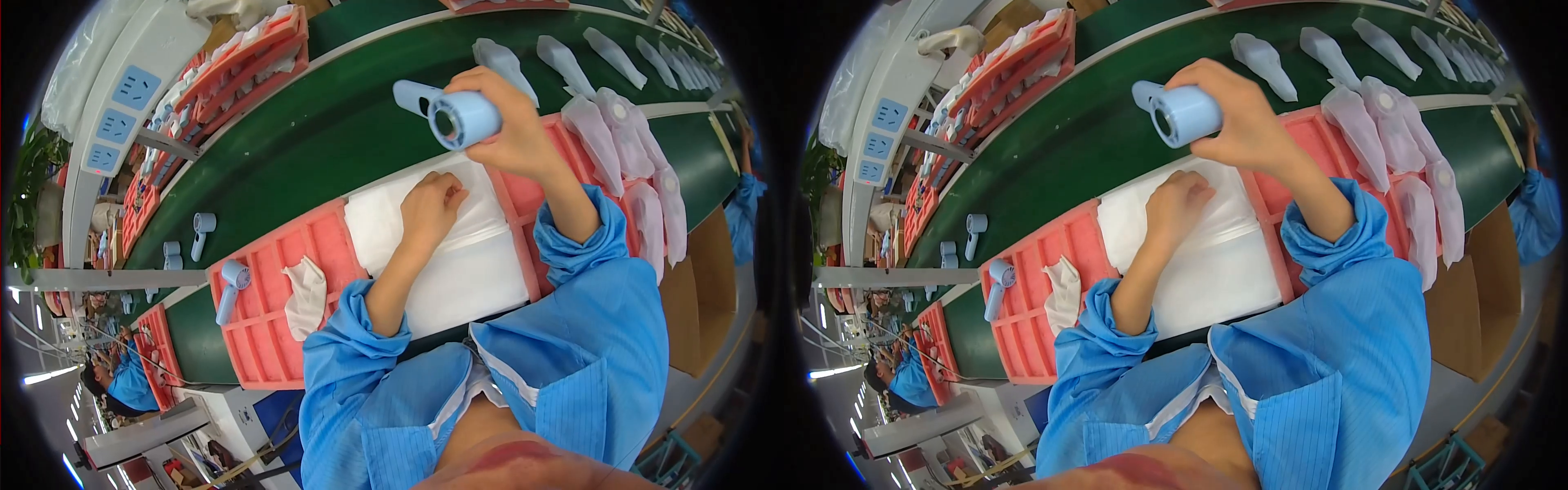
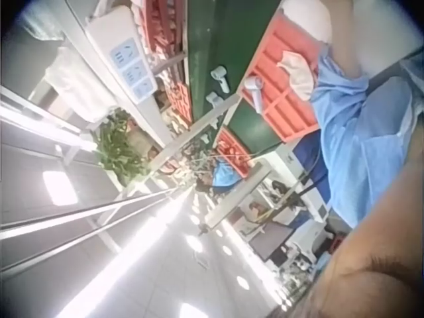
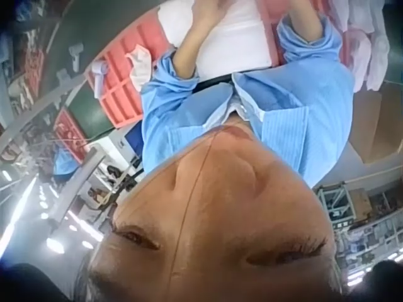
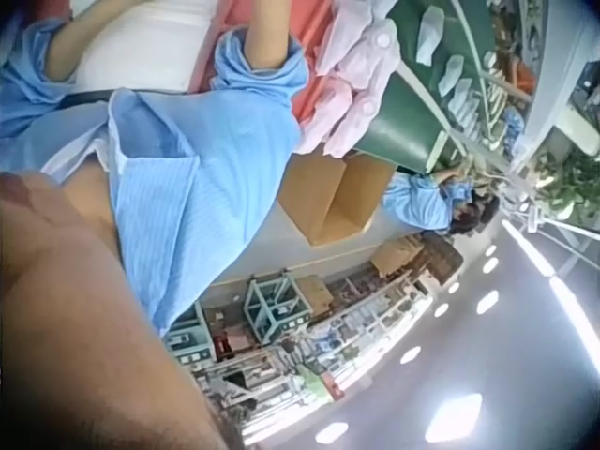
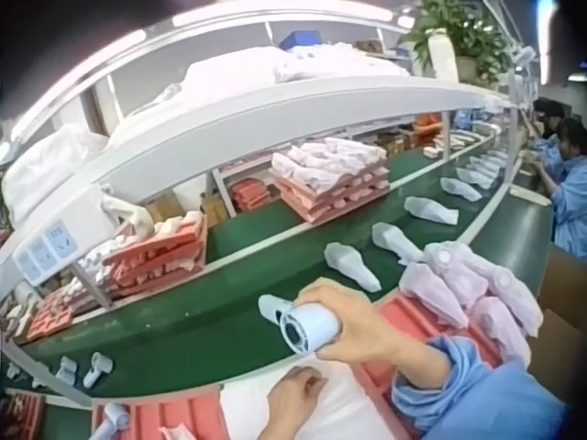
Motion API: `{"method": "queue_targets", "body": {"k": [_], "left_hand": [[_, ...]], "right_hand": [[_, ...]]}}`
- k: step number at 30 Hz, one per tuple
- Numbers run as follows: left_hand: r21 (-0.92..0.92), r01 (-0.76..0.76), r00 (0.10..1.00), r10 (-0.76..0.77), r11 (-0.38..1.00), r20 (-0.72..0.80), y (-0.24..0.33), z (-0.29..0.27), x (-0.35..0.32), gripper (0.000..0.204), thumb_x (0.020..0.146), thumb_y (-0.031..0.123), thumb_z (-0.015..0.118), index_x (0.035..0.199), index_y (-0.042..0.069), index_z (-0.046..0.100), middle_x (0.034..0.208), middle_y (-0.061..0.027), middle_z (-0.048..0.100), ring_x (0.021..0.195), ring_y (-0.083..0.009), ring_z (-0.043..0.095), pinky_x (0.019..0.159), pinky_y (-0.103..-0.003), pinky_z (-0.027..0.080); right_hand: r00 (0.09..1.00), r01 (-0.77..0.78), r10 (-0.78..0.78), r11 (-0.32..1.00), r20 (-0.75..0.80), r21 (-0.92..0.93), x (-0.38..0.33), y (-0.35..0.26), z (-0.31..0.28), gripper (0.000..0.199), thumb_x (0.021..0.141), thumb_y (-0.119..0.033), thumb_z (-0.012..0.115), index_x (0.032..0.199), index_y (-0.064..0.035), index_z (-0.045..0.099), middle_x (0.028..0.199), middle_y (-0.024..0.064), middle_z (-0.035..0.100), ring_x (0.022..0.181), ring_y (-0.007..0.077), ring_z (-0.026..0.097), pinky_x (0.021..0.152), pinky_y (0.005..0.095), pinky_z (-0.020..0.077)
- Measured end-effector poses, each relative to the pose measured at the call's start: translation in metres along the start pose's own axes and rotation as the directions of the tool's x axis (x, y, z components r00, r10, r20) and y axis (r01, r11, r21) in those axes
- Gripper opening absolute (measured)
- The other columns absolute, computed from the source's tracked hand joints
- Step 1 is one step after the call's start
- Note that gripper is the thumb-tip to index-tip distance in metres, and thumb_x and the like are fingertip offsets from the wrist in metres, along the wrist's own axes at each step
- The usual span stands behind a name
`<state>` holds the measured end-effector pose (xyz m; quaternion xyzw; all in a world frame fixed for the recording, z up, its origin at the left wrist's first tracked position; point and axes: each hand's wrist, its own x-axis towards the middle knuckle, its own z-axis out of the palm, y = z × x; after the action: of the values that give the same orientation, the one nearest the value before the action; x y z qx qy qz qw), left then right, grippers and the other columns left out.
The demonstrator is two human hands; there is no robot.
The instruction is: The person packages plastic components into foam pouches by hand, taking the components from a red tray and inserting them into the pouches.
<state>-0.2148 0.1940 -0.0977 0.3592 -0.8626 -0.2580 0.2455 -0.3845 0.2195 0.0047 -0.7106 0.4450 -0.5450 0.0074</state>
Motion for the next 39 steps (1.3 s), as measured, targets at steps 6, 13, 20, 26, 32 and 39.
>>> {"method": "queue_targets", "body": {"k": [6,13,20,26,32,39], "left_hand": [[-0.642,0.101,0.992,-0.122,0.76,0.012,-0.023,-0.034,0.008,0.013,0.082,0.013,0.072,0.083,0.003,0.064,0.074,-0.0011,0.062,0.063,-0.0116,0.056,0.057,-0.027,0.045],[-0.828,0.087,0.977,-0.21,0.555,-0.038,0.006,-0.09,0.001,0.008,0.091,0.012,0.062,0.094,0.004,0.062,0.08,0.0002,0.061,0.07,-0.0087,0.056,0.064,-0.022,0.044],[-0.991,-0.121,0.966,-0.224,0.058,-0.131,0.037,-0.1,-0.009,0.013,0.095,0.015,0.058,0.103,0.004,0.057,0.089,0.0002,0.062,0.08,-0.0084,0.056,0.075,-0.025,0.045],[-0.791,-0.296,0.917,-0.074,0.536,-0.393,0.043,-0.082,-0.021,0.008,0.088,0.005,0.064,0.096,0.003,0.063,0.087,-0.004,0.063,0.078,-0.0138,0.058,0.071,-0.028,0.046],[-0.11,-0.406,0.757,0.266,0.907,-0.597,0.052,-0.057,-0.027,0.012,0.076,-0.007,0.068,0.087,0.0,0.069,0.083,-0.0091,0.061,0.073,-0.0166,0.06,0.066,-0.026,0.046],[-0.226,-0.363,0.839,0.212,0.904,-0.5,0.045,-0.082,-0.013,0.049,0.071,-0.004,0.073,0.117,0.005,0.06,0.104,-0.0112,0.059,0.088,-0.0195,0.06,0.071,-0.027,0.047]], "right_hand": [[0.957,-0.286,0.267,0.933,0.111,0.218,0.002,-0.008,-0.057,0.05,0.057,-0.008,0.07,0.105,-0.0049,0.059,0.097,0.0056,0.061,0.09,0.0171,0.057,0.08,0.0281,0.046],[0.946,-0.205,0.12,0.941,0.301,0.27,0.001,-0.01,-0.044,0.052,0.055,-0.009,0.07,0.106,-0.003,0.059,0.1,0.0082,0.059,0.09,0.0196,0.057,0.082,0.0287,0.0442],[0.942,-0.147,0.063,0.96,0.33,0.237,-0.005,-0.023,0.01,0.06,0.056,-0.001,0.07,0.115,-0.0026,0.058,0.104,0.0109,0.054,0.094,0.0235,0.056,0.082,0.0309,0.045],[0.968,-0.103,0.075,0.989,0.239,0.105,-0.013,-0.029,0.031,0.075,0.058,0.01,0.071,0.129,-0.0051,0.053,0.108,0.0128,0.049,0.097,0.028,0.054,0.081,0.033,0.047],[0.995,-0.003,0.01,0.997,0.1,-0.077,-0.013,-0.028,0.032,0.072,0.061,0.007,0.071,0.129,-0.0028,0.052,0.109,0.0144,0.048,0.094,0.029,0.055,0.078,0.0333,0.0483],[0.975,-0.215,0.218,0.974,0.04,-0.077,-0.018,-0.021,0.037,0.072,0.068,-0.008,0.075,0.133,0.0002,0.045,0.109,0.0152,0.048,0.094,0.0299,0.056,0.075,0.0341,0.0506]]}}
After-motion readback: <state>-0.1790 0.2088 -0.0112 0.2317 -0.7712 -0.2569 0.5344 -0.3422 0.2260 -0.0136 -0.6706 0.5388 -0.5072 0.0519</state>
